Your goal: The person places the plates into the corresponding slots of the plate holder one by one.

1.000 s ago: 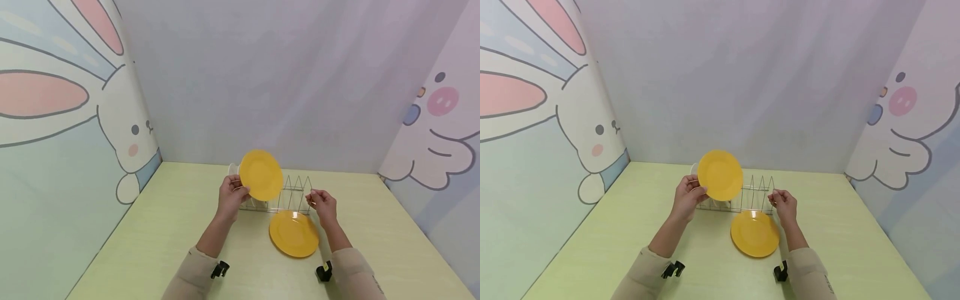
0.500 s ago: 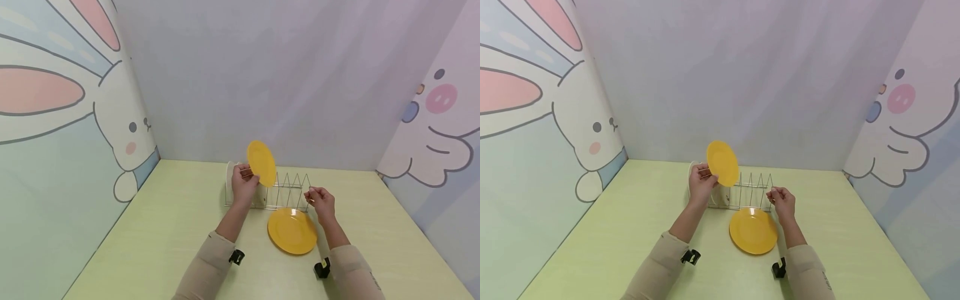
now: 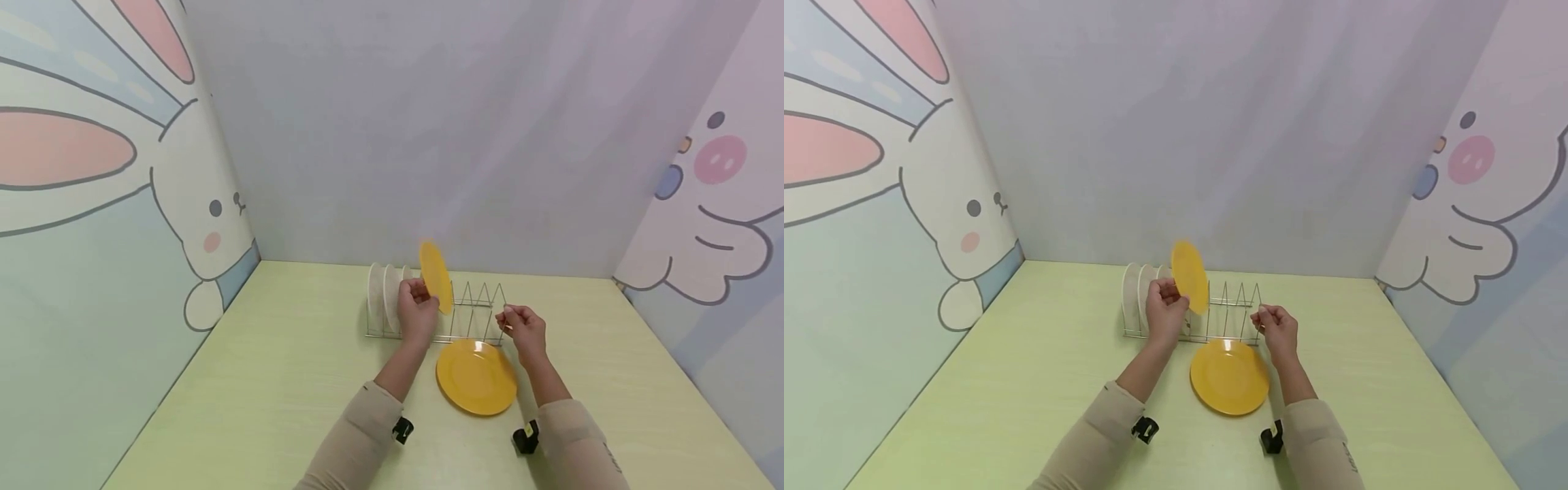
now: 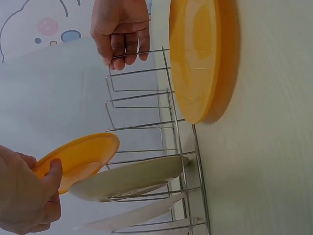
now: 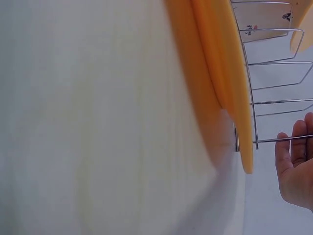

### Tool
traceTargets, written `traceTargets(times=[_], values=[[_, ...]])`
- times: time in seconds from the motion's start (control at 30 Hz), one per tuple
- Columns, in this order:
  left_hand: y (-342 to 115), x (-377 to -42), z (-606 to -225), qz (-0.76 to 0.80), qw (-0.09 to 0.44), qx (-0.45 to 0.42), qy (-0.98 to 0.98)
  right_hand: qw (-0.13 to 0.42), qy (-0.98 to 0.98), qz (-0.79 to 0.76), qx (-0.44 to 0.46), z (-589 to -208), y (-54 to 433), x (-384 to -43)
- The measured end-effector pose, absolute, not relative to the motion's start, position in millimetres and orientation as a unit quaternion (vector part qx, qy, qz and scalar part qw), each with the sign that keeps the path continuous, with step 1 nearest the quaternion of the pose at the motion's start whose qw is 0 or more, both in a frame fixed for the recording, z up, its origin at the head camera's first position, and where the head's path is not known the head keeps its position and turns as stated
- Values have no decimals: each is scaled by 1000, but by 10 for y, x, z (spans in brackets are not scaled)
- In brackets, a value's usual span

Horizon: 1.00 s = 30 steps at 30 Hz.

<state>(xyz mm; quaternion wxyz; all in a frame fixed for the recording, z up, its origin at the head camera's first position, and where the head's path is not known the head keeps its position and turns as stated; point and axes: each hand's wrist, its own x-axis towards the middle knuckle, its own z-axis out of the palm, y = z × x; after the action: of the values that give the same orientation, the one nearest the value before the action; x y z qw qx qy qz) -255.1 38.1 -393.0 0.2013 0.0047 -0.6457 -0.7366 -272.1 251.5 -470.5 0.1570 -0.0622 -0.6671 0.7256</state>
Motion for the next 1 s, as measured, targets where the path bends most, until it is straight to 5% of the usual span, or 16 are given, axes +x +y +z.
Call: traceTargets(times=[1.0], values=[[683,-2409,-4390,-659,247,16,-710,150,-668,726,-67,-4670,2510,-2692]])
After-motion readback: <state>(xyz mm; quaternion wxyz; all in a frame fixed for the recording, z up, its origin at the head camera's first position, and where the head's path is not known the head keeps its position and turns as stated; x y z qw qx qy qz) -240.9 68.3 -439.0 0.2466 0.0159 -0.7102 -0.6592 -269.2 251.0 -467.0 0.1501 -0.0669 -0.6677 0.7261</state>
